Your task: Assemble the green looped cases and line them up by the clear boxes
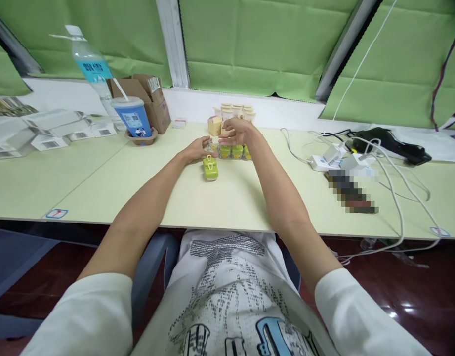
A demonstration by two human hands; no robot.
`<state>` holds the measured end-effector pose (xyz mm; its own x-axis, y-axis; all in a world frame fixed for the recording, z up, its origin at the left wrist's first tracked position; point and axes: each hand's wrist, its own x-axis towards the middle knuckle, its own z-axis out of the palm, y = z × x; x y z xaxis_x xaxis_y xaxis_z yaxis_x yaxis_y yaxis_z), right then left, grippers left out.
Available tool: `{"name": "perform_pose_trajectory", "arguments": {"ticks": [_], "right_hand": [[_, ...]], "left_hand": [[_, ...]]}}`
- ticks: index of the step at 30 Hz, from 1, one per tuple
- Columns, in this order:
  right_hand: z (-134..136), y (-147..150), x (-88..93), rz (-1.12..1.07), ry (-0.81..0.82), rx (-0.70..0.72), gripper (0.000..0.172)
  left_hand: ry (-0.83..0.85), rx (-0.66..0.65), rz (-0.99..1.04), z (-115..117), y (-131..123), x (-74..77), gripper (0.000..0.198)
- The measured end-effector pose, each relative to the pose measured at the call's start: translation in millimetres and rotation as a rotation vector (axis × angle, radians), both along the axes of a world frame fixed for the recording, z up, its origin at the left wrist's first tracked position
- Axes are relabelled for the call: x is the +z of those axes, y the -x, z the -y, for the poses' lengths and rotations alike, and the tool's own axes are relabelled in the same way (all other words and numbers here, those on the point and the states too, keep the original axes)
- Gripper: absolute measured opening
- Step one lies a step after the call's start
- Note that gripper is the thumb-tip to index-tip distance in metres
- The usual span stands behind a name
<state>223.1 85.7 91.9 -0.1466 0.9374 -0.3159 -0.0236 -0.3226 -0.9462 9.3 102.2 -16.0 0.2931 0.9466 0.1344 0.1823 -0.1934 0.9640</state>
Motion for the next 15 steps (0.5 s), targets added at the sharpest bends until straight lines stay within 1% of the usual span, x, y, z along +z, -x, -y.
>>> {"name": "perform_pose_trajectory", "arguments": {"ticks": [4, 7, 9, 10, 12, 15], "right_hand": [[-1.0, 6.4, -8.1, -0.035, 0.037, -0.009, 0.041], [1.1, 10.7, -11.1, -0.052, 0.045, -0.022, 0.034], [2.8, 12.2, -12.4, -0.059, 0.034, -0.037, 0.029], [3.4, 12.5, -13.1, -0.061, 0.024, -0.046, 0.028], [3.5, 13.0, -14.7, -0.061, 0.001, -0.062, 0.029], [0.5, 13.7, -17.2, -0.05, -0.018, -0.06, 0.032]], "left_hand": [[-0.011, 0.006, -0.023, -0.3, -1.4, -0.9, 0.138], [-0.014, 0.01, -0.043, 1.9, -4.4, -1.9, 0.142], [-0.015, 0.008, -0.052, 3.5, -3.8, 0.7, 0.146], [-0.016, 0.009, -0.055, 4.0, -2.1, 4.0, 0.147], [-0.024, 0.023, -0.052, 4.3, 3.8, 15.4, 0.149], [-0.101, 0.016, -0.081, 3.3, 11.4, 40.9, 0.155]]}}
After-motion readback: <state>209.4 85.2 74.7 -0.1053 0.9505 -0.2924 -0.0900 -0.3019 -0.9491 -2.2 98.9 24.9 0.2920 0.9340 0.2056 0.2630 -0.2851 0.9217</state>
